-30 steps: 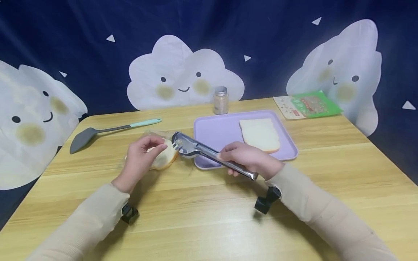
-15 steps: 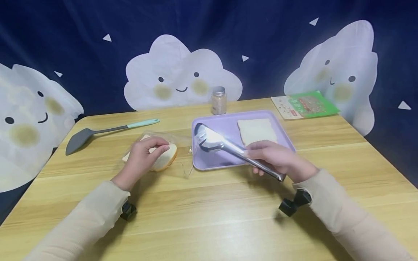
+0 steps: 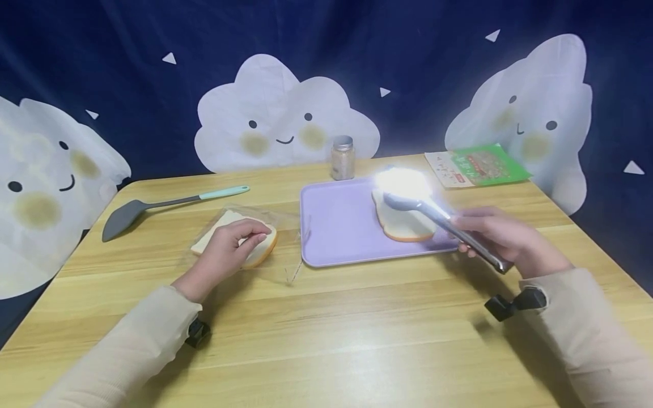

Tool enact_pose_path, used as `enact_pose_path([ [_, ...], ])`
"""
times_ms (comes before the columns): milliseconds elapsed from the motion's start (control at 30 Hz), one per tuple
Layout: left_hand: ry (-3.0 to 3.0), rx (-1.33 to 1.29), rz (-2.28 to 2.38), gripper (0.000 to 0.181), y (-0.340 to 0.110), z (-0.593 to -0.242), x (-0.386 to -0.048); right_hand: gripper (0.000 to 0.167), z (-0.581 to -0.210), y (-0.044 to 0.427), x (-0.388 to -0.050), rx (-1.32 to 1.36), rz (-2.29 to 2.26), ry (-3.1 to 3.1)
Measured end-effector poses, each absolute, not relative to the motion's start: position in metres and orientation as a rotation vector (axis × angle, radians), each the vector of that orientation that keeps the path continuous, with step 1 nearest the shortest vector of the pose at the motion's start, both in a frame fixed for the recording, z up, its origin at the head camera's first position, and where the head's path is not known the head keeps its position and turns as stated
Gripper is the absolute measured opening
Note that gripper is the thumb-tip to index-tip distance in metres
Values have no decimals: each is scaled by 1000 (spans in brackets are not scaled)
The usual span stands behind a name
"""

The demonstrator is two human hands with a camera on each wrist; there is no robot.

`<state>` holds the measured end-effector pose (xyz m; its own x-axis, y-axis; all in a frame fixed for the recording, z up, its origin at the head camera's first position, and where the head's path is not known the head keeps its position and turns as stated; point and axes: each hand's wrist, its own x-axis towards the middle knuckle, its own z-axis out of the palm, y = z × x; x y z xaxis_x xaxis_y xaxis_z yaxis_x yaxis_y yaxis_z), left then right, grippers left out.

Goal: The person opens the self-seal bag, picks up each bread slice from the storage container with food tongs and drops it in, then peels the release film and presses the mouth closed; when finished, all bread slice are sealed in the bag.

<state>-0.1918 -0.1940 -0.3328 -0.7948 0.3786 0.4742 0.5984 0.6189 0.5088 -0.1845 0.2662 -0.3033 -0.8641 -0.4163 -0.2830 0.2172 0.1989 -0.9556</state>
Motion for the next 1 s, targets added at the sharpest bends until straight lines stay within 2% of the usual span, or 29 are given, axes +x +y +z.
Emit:
enact_pose_path([
  [333,-2532,-699,-986,7,-197,-331,-191,28,-310,312,-186,-95,-1689,2098],
  [767,-2538,-585,-984,6,-199,-331,-193,16,-317,317,-182,97,-1516,2359],
  [833,-2556,-559,-996,6,-199,-330,-193,21,-317,314,-182,88,-1457,2434],
  [933,-2579,-520,-1025,5,-198,-329,-193,39,-319,309,-182,76,-1386,2504],
  [1000,-2596,-497,-1034,5,-197,-328,-192,43,-322,307,-182,84,-1382,2501],
])
